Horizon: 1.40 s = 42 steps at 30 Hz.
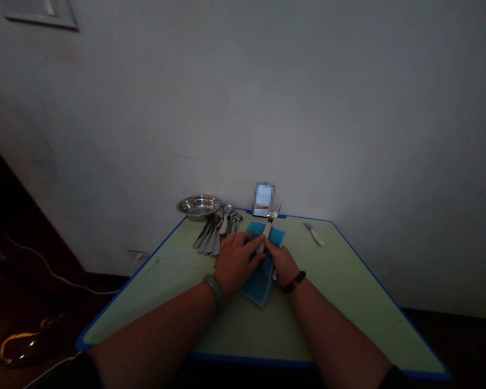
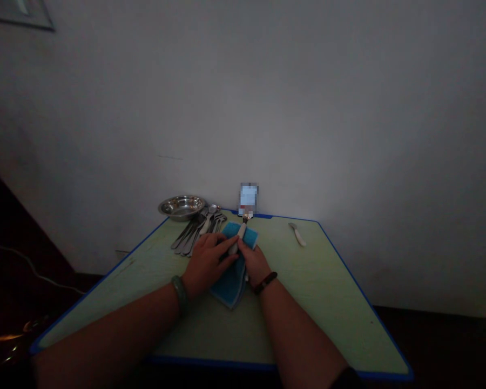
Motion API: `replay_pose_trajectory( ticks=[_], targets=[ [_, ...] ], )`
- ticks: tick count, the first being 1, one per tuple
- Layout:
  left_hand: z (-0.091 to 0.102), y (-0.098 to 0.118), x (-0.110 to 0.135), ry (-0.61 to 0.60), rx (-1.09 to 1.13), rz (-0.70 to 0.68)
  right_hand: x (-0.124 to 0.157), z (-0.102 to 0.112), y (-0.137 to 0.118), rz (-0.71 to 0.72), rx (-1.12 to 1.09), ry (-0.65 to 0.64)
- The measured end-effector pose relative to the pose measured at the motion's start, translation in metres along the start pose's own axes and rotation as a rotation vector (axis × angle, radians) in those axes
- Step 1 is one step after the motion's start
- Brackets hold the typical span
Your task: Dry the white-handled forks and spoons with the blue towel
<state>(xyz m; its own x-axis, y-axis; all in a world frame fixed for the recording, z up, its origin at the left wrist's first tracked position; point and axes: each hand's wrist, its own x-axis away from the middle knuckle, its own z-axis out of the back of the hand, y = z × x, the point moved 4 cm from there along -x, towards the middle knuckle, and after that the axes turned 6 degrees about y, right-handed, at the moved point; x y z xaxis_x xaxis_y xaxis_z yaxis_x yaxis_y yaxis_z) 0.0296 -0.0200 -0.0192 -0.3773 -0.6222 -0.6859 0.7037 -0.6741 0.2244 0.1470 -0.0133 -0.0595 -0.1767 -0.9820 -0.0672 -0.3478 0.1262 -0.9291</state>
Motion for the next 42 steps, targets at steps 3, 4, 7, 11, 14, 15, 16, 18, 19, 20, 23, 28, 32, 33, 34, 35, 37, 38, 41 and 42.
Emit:
replay_pose_trajectory(
  ticks=[3,4,7,11,14,15,16,18,19,20,23,28,32,33,34,35,37,38,41,42],
  targets=[
    [0.001,-0.002,0.0,0.005,0.008,0.028,0.0,0.0,0.002,-0.028,0.009,-0.007],
    [0.001,-0.002,0.0,0.006,0.012,0.034,0.001,0.0,0.003,-0.032,0.018,-0.01],
    [0.001,-0.003,0.0,0.003,0.017,0.036,0.002,0.0,0.003,-0.028,0.037,-0.029],
    [0.0,-0.003,0.0,0.003,0.01,0.027,0.002,0.0,0.003,0.001,0.061,-0.012],
    [-0.001,-0.001,0.0,0.005,0.023,0.011,0.001,0.002,0.001,0.034,0.099,0.006],
    [-0.001,0.0,0.001,0.005,0.033,0.008,0.0,0.003,0.001,0.045,0.112,0.013],
    [-0.002,0.0,0.001,0.003,0.048,0.008,0.0,0.004,0.0,0.045,0.121,0.023],
    [-0.003,-0.002,0.001,0.014,0.092,0.033,0.001,0.005,0.001,0.016,0.118,0.037],
    [-0.004,-0.004,0.001,0.026,0.119,0.055,0.002,0.004,0.001,-0.007,0.11,0.036],
    [-0.004,-0.007,0.0,0.046,0.144,0.086,0.003,0.003,0.001,-0.031,0.101,0.031],
    [-0.007,-0.019,-0.003,0.091,0.181,0.163,0.006,0.0,-0.001,-0.064,0.096,0.008],
    [-0.009,-0.028,-0.008,0.078,0.2,0.202,0.011,-0.005,-0.001,-0.161,0.091,-0.053],
    [-0.006,-0.022,-0.009,0.047,0.199,0.147,0.012,-0.005,0.0,-0.162,0.096,-0.083],
    [-0.006,-0.021,-0.009,0.051,0.203,0.142,0.012,-0.005,0.0,-0.157,0.099,-0.088],
    [-0.005,-0.021,-0.009,0.058,0.209,0.142,0.012,-0.005,0.0,-0.154,0.104,-0.092],
    [-0.004,-0.021,-0.009,0.067,0.216,0.147,0.011,-0.005,0.0,-0.151,0.111,-0.094],
    [-0.004,-0.022,-0.008,0.085,0.228,0.161,0.011,-0.005,0.001,-0.143,0.129,-0.098],
    [-0.003,-0.022,-0.008,0.096,0.23,0.167,0.011,-0.004,0.001,-0.137,0.142,-0.101],
    [-0.002,-0.023,-0.007,0.12,0.224,0.172,0.01,-0.004,0.002,-0.125,0.178,-0.107],
    [-0.002,-0.023,-0.007,0.123,0.221,0.172,0.01,-0.004,0.002,-0.119,0.191,-0.108]
  ],
)
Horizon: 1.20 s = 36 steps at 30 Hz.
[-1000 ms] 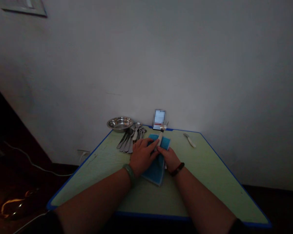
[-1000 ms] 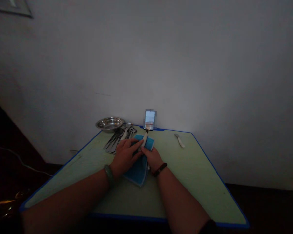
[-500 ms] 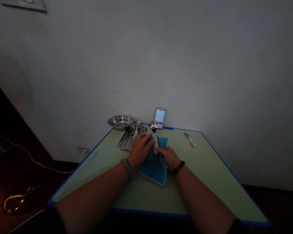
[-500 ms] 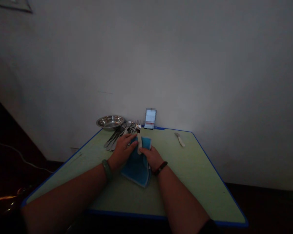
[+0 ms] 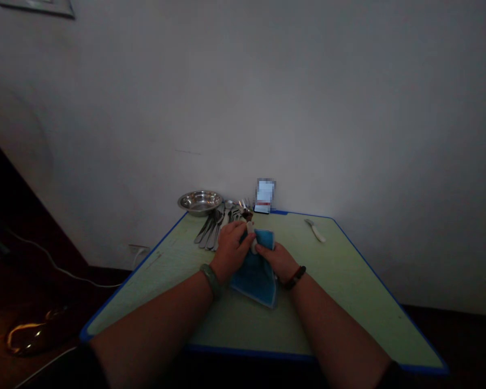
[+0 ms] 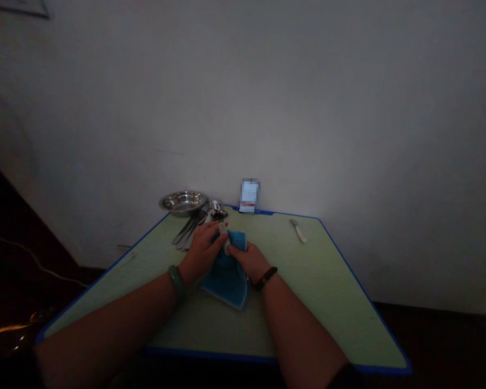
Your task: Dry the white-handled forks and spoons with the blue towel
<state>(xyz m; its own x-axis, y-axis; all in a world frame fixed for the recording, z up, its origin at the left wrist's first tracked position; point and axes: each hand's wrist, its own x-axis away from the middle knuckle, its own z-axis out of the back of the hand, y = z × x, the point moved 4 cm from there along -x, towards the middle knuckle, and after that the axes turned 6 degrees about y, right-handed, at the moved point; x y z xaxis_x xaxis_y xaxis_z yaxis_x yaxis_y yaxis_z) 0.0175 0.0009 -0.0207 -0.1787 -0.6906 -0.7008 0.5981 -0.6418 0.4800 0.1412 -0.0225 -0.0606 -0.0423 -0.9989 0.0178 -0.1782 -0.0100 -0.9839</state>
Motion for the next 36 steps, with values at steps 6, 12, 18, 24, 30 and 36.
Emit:
replay_pose_trajectory(
  ticks=[6,12,18,24,30,36],
  targets=[
    [0.002,0.001,0.0,0.008,-0.005,-0.001,-0.001,0.001,0.0,0.011,0.026,0.013],
    [0.003,0.004,0.0,-0.025,0.023,0.029,-0.003,0.002,-0.001,0.068,0.076,0.011],
    [0.004,0.006,0.0,-0.005,0.14,0.031,-0.002,0.002,-0.005,0.081,0.124,0.027],
    [0.003,0.002,-0.001,-0.013,0.325,0.143,-0.002,0.003,-0.004,0.053,0.104,0.058],
    [0.005,0.0,-0.001,0.033,0.352,0.192,-0.004,0.005,-0.001,0.035,0.037,0.072],
    [0.012,0.0,-0.003,0.074,0.122,0.132,-0.008,0.011,-0.002,0.054,0.049,0.162]
  ],
)
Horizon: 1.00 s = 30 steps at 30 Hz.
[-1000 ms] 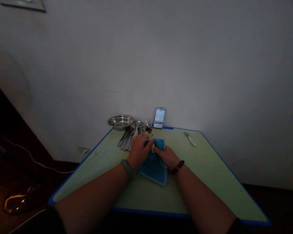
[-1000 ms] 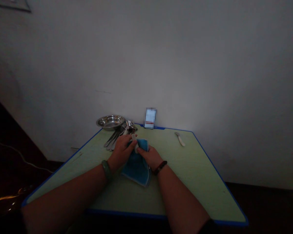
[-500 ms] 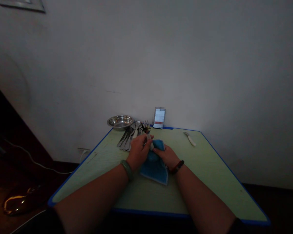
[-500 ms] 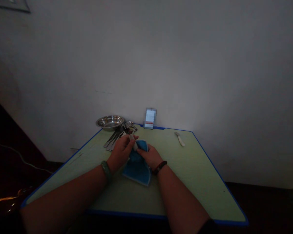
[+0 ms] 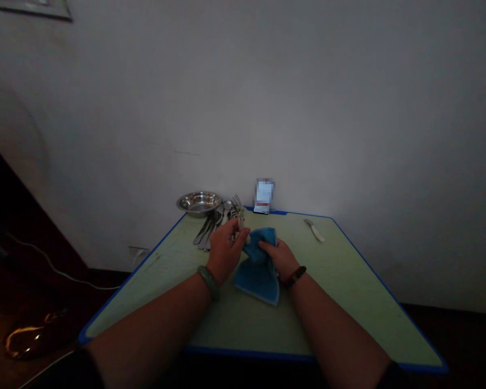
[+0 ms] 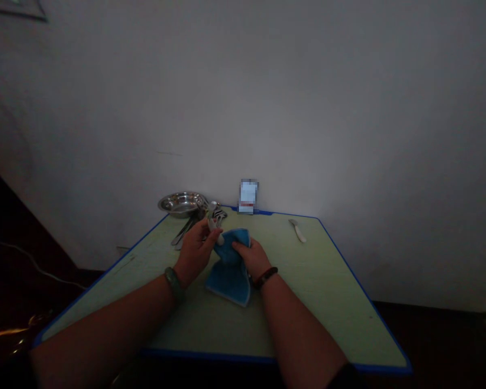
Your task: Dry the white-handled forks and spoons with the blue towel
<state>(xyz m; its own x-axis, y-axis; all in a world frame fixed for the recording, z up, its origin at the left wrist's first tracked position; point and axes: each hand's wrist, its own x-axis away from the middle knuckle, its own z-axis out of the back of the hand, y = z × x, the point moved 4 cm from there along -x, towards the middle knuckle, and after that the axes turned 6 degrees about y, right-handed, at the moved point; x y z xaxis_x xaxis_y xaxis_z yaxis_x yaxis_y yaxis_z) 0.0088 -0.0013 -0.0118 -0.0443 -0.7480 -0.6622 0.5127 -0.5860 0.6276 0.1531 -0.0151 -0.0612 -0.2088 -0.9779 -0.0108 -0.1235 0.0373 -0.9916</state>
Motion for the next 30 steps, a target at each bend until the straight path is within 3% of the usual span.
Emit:
replay_pose_trajectory(
  ticks=[6,10,13,22,30],
  targets=[
    [0.001,0.007,0.003,0.036,-0.249,-0.096,0.001,-0.005,0.002,-0.007,-0.12,-0.072],
    [0.0,0.01,0.004,0.015,-0.329,-0.081,0.004,-0.008,0.001,-0.04,-0.184,-0.095],
    [-0.001,0.013,0.004,-0.018,-0.37,-0.075,0.003,-0.007,0.003,-0.038,-0.192,-0.067],
    [-0.006,0.027,0.012,-0.155,-0.494,-0.227,-0.005,0.006,0.005,0.023,-0.112,0.093],
    [-0.009,0.024,0.013,-0.188,-0.509,-0.226,-0.005,0.001,0.008,-0.006,-0.212,-0.011]
  ],
)
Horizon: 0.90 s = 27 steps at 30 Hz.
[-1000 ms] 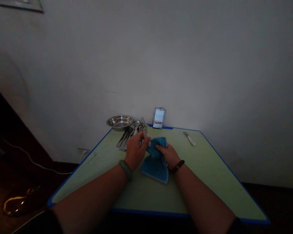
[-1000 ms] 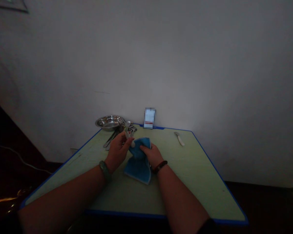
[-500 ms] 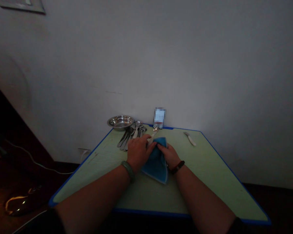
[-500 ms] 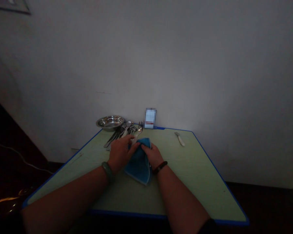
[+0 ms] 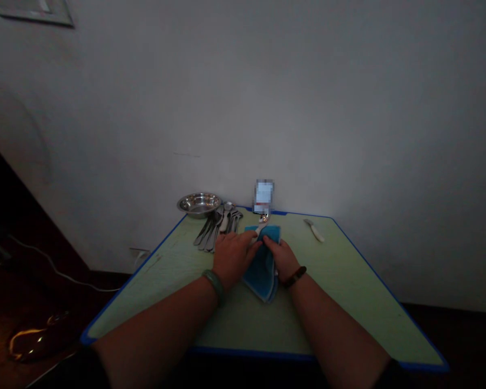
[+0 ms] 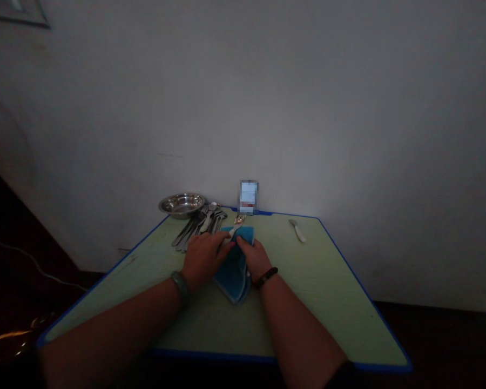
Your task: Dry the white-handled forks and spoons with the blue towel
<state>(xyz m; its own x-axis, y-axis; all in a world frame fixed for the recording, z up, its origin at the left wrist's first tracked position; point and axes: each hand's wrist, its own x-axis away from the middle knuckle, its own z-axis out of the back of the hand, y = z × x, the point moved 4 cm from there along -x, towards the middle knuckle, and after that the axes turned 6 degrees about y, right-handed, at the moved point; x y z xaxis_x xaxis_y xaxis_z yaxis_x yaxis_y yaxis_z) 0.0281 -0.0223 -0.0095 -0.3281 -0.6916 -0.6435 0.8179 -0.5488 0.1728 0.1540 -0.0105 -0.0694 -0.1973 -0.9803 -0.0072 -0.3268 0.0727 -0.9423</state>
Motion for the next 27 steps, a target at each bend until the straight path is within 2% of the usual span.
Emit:
replay_pose_trajectory(
  ticks=[7,14,27],
  targets=[
    [-0.005,0.006,0.004,-0.036,0.021,-0.114,0.0,0.0,-0.006,0.021,-0.051,0.024],
    [-0.005,0.01,0.008,-0.043,0.025,-0.147,0.002,0.0,-0.011,0.05,-0.045,0.047],
    [-0.006,0.01,0.007,-0.034,0.078,-0.21,0.003,-0.002,-0.014,0.027,-0.203,0.101]
  ],
)
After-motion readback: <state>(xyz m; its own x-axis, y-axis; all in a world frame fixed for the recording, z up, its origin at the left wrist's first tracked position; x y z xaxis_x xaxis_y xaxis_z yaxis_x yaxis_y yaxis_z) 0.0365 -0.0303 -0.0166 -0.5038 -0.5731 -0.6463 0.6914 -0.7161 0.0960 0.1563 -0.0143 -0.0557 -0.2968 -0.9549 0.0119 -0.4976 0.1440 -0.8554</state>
